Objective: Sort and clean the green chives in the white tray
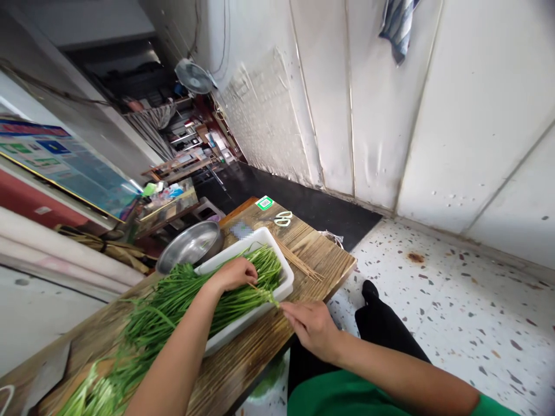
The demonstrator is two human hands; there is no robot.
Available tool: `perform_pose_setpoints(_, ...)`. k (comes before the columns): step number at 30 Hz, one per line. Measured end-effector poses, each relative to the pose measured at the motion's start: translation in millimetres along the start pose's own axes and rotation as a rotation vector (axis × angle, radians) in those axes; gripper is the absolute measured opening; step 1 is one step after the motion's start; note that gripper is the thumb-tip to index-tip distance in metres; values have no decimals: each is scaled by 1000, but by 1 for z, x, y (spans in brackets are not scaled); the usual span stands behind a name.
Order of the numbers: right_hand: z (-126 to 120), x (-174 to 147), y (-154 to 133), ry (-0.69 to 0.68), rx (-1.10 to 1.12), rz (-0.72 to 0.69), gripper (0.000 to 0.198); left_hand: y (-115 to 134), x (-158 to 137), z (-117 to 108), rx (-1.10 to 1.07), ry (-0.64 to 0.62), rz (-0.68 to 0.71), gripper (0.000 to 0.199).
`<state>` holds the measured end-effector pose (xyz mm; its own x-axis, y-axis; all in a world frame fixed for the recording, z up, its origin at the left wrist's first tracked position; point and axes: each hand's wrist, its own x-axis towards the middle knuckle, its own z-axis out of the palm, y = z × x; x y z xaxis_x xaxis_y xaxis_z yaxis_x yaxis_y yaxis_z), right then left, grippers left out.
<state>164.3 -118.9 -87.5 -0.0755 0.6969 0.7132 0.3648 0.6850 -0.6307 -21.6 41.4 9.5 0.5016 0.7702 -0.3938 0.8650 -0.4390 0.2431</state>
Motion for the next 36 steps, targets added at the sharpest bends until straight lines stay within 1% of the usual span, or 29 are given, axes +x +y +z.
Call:
perform_pose_setpoints(2, -4, 4, -5, -10, 65, 76, 28, 0, -5, 3, 2, 66, -8, 21)
perform_pose_setpoints(5, -7, 8, -13, -21, 112, 189, 25, 2, -12, 10, 85, 172, -37, 15)
perform_pose_setpoints(8, -6, 10, -16, -14, 178, 317, 25, 2, -15, 12, 154, 278, -108, 11)
perform_pose_setpoints(10, -5, 12, -15, -22, 227, 387, 25, 4, -16, 7, 73, 348, -112, 12)
perform_pose_setpoints(13, -5, 21, -7, -53, 214, 433, 26, 8, -15, -2, -234, 433, 6, 21)
perform_pose_setpoints(14, -5, 25, -3, -60, 181, 431, 26, 10, -14, -3, -359, 433, 46, 24)
perform_pose_setpoints(16, -6, 34, 7, -83, 97, 413, 26, 14, -8, -1, -593, 383, 71, 27)
perform_pose_setpoints(18, -6, 41, 17, -101, 30, 394, 25, 15, -1, 6, -785, 325, 40, 29)
perform_pose_setpoints(20, -6, 43, 23, -105, 2, 384, 26, 14, 5, 12, -910, 294, 1, 31)
perform_pose_setpoints(23, -3, 40, 26, -92, 18, 380, 27, 11, 8, 17, -1009, 249, -3, 30)
perform_pose_setpoints(28, 3, 33, 24, -34, 58, 390, 27, 11, 3, 17, -1073, 227, 45, 27)
perform_pose_setpoints(36, 10, 29, 22, 16, 118, 412, 27, 13, 1, 19, -1210, 212, -36, 32)
